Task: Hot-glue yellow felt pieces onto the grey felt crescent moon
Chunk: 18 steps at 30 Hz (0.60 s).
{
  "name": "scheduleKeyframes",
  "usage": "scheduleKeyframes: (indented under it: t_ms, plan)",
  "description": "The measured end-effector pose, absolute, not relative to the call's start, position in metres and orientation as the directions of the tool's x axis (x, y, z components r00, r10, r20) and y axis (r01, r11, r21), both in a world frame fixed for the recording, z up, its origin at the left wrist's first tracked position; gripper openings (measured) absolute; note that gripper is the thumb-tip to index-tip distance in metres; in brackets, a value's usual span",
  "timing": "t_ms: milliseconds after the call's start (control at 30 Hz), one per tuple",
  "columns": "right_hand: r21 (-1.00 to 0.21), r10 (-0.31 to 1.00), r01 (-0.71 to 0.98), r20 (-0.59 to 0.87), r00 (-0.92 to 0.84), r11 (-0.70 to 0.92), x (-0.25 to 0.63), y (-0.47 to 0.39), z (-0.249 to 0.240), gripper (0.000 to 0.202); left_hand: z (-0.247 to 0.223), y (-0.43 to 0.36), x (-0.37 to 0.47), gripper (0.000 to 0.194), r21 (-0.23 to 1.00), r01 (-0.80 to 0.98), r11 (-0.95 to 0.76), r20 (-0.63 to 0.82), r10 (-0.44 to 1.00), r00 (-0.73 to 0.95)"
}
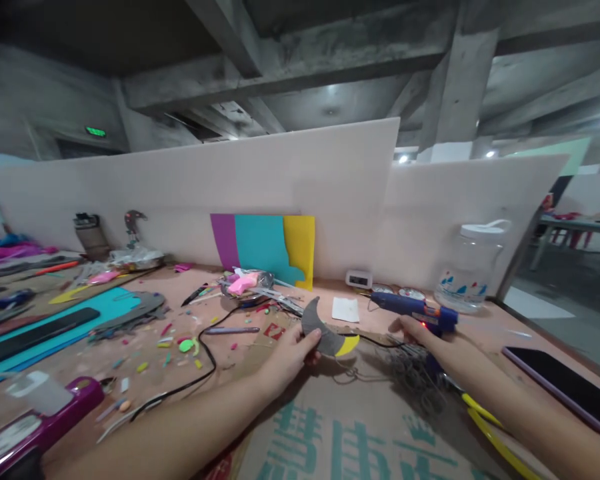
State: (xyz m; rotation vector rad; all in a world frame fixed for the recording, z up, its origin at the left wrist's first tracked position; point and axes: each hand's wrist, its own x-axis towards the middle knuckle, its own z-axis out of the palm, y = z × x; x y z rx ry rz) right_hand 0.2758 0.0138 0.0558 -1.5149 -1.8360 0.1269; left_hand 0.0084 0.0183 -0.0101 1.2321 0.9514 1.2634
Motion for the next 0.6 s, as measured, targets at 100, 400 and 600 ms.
scheduleKeyframes:
  t_ms: [100,400,600]
  plan:
    - [-0.602,0.959,0.785,0.282,0.038,0.146,0.270,0.021,0.065,0.049,-0.012,0.018,0.008,0.040,0.983,-0.146,-0.110,0.127,0.986,0.112]
    - [-0.573,0.971,0.803,0.239,-0.023,0.160,0.250,0.073,0.067,0.037,-0.015,0.019,0.005,0.041,0.984,-0.135,-0.119,0.137,0.982,0.133]
    - [-0.582,0.980,0.802,0.199,-0.021,0.136,0.243,0.114,0.044,0.025,-0.013,0.016,0.005,0.033,0.988,-0.099,-0.119,0.131,0.983,0.125]
